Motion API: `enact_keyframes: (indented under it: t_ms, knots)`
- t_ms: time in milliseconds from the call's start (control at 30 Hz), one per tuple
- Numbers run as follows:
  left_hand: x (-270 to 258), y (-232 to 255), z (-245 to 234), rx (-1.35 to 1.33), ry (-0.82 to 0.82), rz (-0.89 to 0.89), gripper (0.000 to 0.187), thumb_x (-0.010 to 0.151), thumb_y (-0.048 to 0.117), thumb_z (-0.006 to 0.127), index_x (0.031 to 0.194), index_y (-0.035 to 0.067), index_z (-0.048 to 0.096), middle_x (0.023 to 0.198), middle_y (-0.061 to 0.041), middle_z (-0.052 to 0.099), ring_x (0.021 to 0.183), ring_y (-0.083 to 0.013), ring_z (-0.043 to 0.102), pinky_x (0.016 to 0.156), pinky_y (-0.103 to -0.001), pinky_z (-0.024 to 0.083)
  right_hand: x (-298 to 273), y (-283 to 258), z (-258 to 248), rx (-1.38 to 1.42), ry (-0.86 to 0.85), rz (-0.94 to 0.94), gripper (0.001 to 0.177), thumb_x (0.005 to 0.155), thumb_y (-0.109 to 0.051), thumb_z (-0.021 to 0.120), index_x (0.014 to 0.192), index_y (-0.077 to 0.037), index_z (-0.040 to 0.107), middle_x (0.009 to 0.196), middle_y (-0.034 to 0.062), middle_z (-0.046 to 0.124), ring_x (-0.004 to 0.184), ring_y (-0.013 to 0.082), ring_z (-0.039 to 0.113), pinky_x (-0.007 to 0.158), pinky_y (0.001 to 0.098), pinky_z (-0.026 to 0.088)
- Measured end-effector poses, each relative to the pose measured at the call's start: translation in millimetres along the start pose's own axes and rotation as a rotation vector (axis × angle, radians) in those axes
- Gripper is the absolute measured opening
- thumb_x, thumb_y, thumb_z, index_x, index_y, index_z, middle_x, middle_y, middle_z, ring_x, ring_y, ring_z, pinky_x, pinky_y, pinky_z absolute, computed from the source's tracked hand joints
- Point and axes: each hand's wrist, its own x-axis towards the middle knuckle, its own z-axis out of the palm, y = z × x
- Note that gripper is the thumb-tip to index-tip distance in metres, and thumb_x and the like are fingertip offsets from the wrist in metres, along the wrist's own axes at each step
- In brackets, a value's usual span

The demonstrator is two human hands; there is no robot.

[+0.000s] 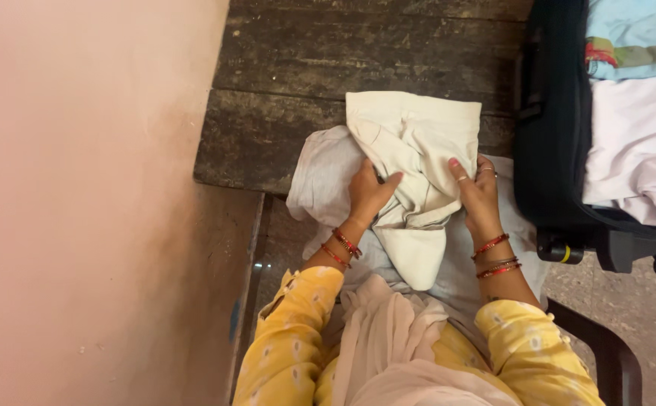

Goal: The person takes a pair of white trousers from a suitcase, smooths them out on a wooden surface, and then unfolds a light blue t-shirt with a cartoon face on top of the trousers.

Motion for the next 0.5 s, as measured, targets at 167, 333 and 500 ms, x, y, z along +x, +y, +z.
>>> enact_keyframes:
  t_ms: [167, 333, 500]
  knots:
    - [30, -23, 2, -0.324, 0.093, 0.175, 0.05, 0.08, 0.015, 0.057, 0.129, 0.004, 0.06, 0.117, -0.022, 0.072, 0.11, -0.0386, 0.069, 0.094, -0.042, 0.053, 9, 1, -15, -0.123, -0.065, -0.139, 0.06, 0.093, 0.006, 0.058, 0.151, -0.002, 0.042, 0.146, 0.0148, 0.056, 0.126, 0.0195, 0.057, 0.105, 0.0295, 0.048]
    - [54, -43, -4, -0.307, 0.248, 0.082, 0.057, 0.083, 0.015, 0.054, 0.139, 0.004, 0.053, 0.122, -0.022, 0.07, 0.113, -0.0388, 0.067, 0.098, -0.043, 0.05, 41, 4, -35, -0.516, 0.089, -0.414, 0.053, 0.102, 0.004, 0.056, 0.153, -0.004, 0.049, 0.153, 0.0206, 0.055, 0.14, 0.0298, 0.056, 0.117, 0.0348, 0.044]
    - [62, -32, -1, -0.31, 0.267, -0.102, 0.06, 0.094, 0.037, 0.07, 0.136, -0.001, 0.053, 0.127, -0.025, 0.068, 0.118, -0.0388, 0.065, 0.101, -0.043, 0.048, 21, -8, -14, -0.948, 0.096, -0.513, 0.063, 0.102, -0.02, 0.065, 0.16, -0.008, 0.043, 0.162, 0.0276, 0.033, 0.148, 0.0435, 0.035, 0.123, 0.0501, 0.031]
